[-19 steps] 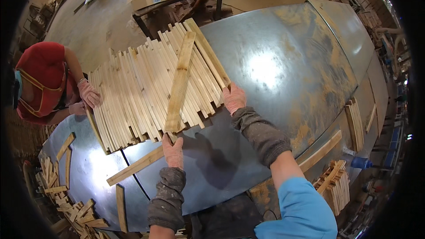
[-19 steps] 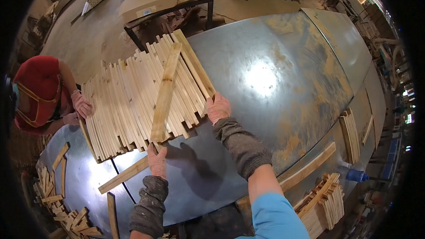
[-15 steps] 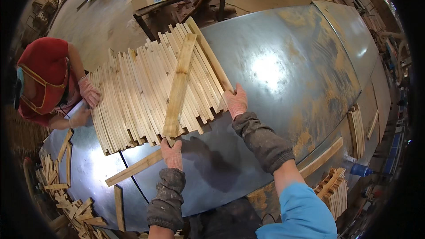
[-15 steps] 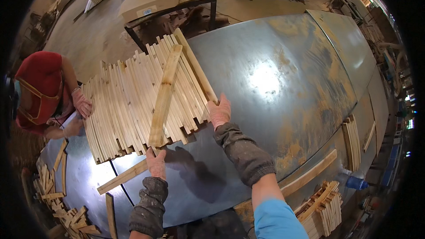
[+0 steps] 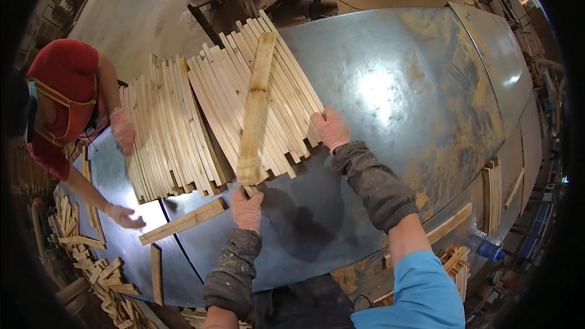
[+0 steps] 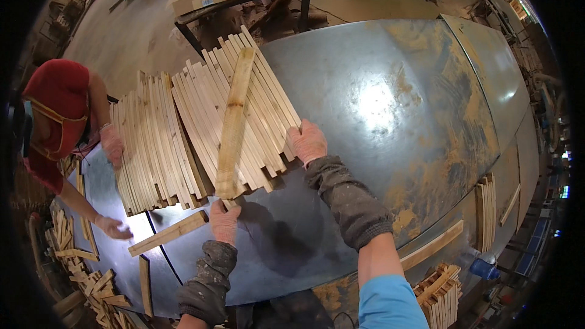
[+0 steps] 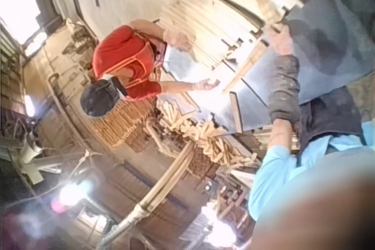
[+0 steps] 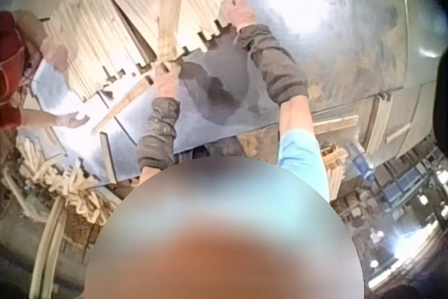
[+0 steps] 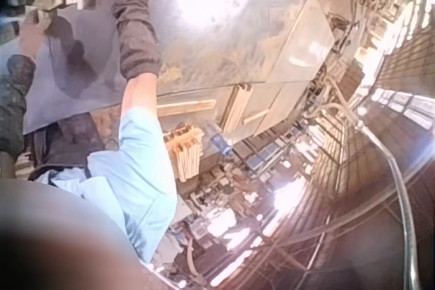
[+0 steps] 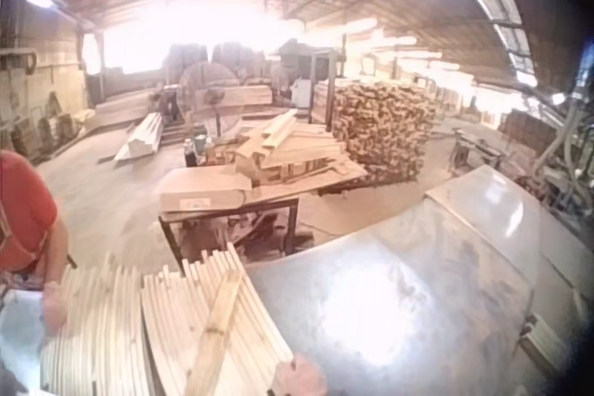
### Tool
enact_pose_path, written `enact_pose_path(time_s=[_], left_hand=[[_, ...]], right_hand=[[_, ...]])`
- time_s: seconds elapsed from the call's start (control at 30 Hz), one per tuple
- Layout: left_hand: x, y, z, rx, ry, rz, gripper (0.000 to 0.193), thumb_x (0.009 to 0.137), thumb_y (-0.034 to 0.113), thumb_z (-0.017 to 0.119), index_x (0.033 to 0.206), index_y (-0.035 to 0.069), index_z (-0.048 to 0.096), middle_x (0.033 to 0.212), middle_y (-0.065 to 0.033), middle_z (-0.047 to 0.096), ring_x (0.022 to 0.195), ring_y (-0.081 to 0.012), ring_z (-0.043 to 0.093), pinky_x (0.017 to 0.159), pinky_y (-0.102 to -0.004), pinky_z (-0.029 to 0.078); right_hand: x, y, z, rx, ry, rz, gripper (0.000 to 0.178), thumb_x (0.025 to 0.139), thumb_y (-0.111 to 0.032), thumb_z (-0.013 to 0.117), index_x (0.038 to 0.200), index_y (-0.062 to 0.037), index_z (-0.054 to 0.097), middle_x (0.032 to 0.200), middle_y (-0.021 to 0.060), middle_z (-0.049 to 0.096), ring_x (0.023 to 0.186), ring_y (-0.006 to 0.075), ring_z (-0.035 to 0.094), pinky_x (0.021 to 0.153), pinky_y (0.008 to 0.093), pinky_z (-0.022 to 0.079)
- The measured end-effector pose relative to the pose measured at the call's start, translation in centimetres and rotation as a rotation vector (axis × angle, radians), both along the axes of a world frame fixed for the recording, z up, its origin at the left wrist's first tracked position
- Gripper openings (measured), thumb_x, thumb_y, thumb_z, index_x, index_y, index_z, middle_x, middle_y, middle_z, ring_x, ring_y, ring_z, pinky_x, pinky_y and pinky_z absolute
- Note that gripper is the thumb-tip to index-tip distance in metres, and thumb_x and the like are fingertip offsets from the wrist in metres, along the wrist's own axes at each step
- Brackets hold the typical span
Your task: The person repeatedly picks up bundles of thin wooden slats from a metal table and stacks them onto a conveyor belt. The person aligns the slats by hand before placing them in a pile on the moving belt.
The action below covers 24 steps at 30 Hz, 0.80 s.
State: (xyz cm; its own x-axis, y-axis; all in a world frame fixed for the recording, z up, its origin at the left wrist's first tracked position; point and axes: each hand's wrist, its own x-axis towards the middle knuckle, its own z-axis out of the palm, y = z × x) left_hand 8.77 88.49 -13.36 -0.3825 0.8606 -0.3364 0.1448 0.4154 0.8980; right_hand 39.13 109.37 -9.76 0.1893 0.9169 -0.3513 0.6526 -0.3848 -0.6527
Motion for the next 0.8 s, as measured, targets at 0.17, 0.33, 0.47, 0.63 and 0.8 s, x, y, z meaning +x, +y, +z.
enact_pose_path(time_s=[0.17, 0.33, 0.47, 0.63, 0.8], left_hand=[[0.7, 2.6, 3.5, -0.084, -0.142, 0.078, 0.088, 0.088, 0.013, 0.083, 0.161, -0.009, 0.038, 0.153, -0.0246, 0.058, 0.132, -0.0289, 0.062, 0.11, -0.0395, 0.051], [0.1, 8.2, 4.7, -0.098, 0.014, 0.089, 0.109, 0.089, 0.034, 0.085, 0.17, -0.009, 0.025, 0.17, -0.0304, 0.04, 0.153, -0.035, 0.047, 0.122, -0.0371, 0.042], [1.0, 10.2, 4.7, -0.19, 0.253, -0.021, 0.116, 0.083, 0.039, 0.09, 0.169, -0.007, 0.027, 0.17, -0.0271, 0.042, 0.155, -0.0376, 0.045, 0.125, -0.0374, 0.039], [1.4, 6.6, 5.8, -0.241, 0.302, -0.051, 0.117, 0.079, 0.037, 0.093, 0.168, -0.006, 0.031, 0.17, -0.0265, 0.042, 0.157, -0.0385, 0.043, 0.127, -0.0397, 0.037], [1.4, -3.4, 6.7, -0.284, 0.274, -0.142, 0.116, 0.077, 0.035, 0.095, 0.167, -0.001, 0.033, 0.164, -0.0267, 0.049, 0.15, -0.0404, 0.05, 0.123, -0.0439, 0.042]], right_hand=[[0.1, 2.5, -0.4, 0.114, -0.03, -0.015, 0.068, 0.1, -0.05, 0.063, 0.147, -0.0004, 0.059, 0.134, 0.0297, 0.068, 0.127, 0.0463, 0.063, 0.111, 0.0513, 0.049], [-2.5, 5.1, 1.0, -0.024, 0.034, 0.007, 0.077, 0.099, -0.05, 0.065, 0.154, 0.002, 0.053, 0.141, 0.0292, 0.064, 0.132, 0.0471, 0.06, 0.115, 0.0516, 0.047], [-3.5, 4.0, -0.2, 0.121, -0.061, -0.123, 0.067, 0.098, -0.047, 0.066, 0.143, 0.002, 0.054, 0.132, 0.0301, 0.066, 0.125, 0.0485, 0.061, 0.109, 0.053, 0.047], [-2.4, -1.1, 0.0, 0.166, -0.021, -0.147, 0.053, 0.095, -0.046, 0.069, 0.115, 0.0025, 0.06, 0.114, 0.0302, 0.069, 0.108, 0.0486, 0.065, 0.093, 0.0548, 0.051], [-1.1, -13.8, 2.1, 0.099, -0.01, -0.227, 0.064, 0.095, -0.046, 0.068, 0.134, 0.0044, 0.06, 0.122, 0.0301, 0.068, 0.116, 0.0473, 0.063, 0.102, 0.0534, 0.05]])
